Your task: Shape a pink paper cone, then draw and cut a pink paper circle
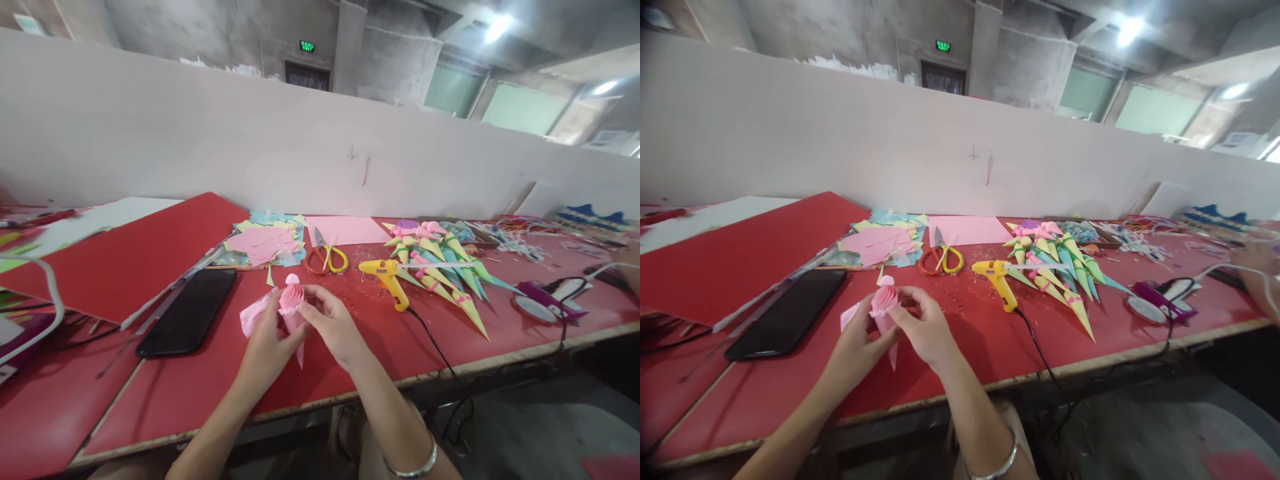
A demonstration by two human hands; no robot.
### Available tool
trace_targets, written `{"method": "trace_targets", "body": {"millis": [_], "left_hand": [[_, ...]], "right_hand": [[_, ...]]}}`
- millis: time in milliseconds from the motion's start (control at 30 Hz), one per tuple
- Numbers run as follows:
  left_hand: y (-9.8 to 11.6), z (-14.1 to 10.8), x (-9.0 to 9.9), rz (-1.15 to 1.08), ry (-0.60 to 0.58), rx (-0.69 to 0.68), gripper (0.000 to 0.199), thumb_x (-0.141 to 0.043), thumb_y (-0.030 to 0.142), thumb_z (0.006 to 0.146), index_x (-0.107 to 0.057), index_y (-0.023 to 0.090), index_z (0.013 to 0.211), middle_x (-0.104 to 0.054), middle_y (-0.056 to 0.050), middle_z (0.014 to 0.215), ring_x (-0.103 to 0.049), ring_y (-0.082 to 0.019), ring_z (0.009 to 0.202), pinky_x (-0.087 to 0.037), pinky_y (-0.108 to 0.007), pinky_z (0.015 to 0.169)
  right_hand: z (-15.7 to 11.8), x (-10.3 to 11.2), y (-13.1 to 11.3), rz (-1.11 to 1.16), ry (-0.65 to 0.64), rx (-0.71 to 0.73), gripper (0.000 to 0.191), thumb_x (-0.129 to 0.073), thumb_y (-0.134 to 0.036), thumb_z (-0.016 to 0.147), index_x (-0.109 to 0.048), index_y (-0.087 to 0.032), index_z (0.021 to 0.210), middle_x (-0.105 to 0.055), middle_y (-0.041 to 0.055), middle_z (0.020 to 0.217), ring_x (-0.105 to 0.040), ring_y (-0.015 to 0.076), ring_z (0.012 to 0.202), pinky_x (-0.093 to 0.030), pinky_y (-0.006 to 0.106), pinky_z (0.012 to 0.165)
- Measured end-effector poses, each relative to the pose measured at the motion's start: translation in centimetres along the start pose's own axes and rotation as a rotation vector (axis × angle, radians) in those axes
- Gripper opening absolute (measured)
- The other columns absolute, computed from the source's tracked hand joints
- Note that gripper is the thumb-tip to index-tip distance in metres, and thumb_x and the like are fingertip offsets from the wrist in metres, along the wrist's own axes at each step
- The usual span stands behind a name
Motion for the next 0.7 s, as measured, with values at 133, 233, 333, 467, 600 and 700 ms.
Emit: {"method": "trace_targets", "body": {"millis": [133, 233, 333, 467, 600, 700], "left_hand": [[-0.5, 0.1, -0.1, -0.01, -0.004, 0.001, 0.047, -0.054, 0.03, 0.069, -0.039, 0.018, 0.112, -0.057, -0.01, 0.109, -0.057, -0.023, 0.098, -0.047, -0.038, 0.082], [-0.5, -0.1, -0.4, 0.045, -0.03, -0.024, 0.058, -0.054, 0.026, 0.068, -0.031, 0.017, 0.121, -0.055, -0.012, 0.114, -0.056, -0.023, 0.102, -0.046, -0.038, 0.084], [-0.2, -0.3, -0.6, 0.064, -0.097, -0.016, 0.066, -0.052, 0.029, 0.07, -0.022, 0.018, 0.128, -0.059, -0.009, 0.103, -0.061, -0.018, 0.082, -0.05, -0.034, 0.071], [0.6, 0.0, 1.3, 0.198, -0.072, -0.022, 0.061, -0.053, 0.04, 0.072, -0.03, 0.02, 0.125, -0.058, -0.002, 0.088, -0.057, -0.013, 0.059, -0.048, -0.029, 0.057], [0.4, 0.9, 4.8, 0.481, 0.106, -0.1, 0.038, -0.049, 0.047, 0.074, -0.052, 0.022, 0.104, -0.06, -0.005, 0.09, -0.058, -0.021, 0.078, -0.047, -0.033, 0.069], [-0.8, 1.4, 6.0, 0.676, 0.147, -0.146, 0.042, -0.056, 0.045, 0.067, -0.055, 0.021, 0.1, -0.06, -0.012, 0.103, -0.052, -0.033, 0.1, -0.041, -0.042, 0.081]], "right_hand": [[-0.1, -0.2, 0.4, -0.059, -0.018, -0.003, 0.036, -0.061, -0.024, 0.07, -0.056, -0.019, 0.105, -0.061, 0.0068, 0.107, -0.059, 0.0179, 0.097, -0.047, 0.03, 0.084], [-0.1, 0.0, 0.9, -0.156, 0.025, -0.015, 0.039, -0.062, -0.018, 0.066, -0.056, -0.019, 0.104, -0.061, 0.0068, 0.108, -0.059, 0.0186, 0.096, -0.048, 0.03, 0.082], [0.2, 0.6, 0.9, -0.163, 0.096, 0.014, 0.035, -0.059, -0.018, 0.067, -0.056, -0.018, 0.102, -0.062, 0.0067, 0.102, -0.061, 0.0174, 0.09, -0.049, 0.028, 0.078], [0.4, 2.9, 0.3, -0.175, 0.271, 0.059, 0.04, -0.059, -0.022, 0.068, -0.051, -0.017, 0.107, -0.063, 0.0076, 0.1, -0.061, 0.0163, 0.083, -0.049, 0.026, 0.069], [0.3, 4.1, 0.2, -0.505, 0.277, 0.033, 0.034, -0.057, -0.022, 0.07, -0.054, -0.02, 0.104, -0.064, 0.0054, 0.095, -0.06, 0.0182, 0.082, -0.047, 0.03, 0.07], [-0.1, 4.3, 0.2, -0.849, 0.318, 0.047, 0.031, -0.059, -0.02, 0.07, -0.056, -0.021, 0.1, -0.065, 0.0074, 0.09, -0.06, 0.0228, 0.082, -0.045, 0.034, 0.071]]}}
Point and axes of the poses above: each hand's wrist, its own z-axis towards the middle knuckle, its own x-axis out of the back of the hand, y = z × x, the point moved 6 cm from there along z, towards the middle knuckle
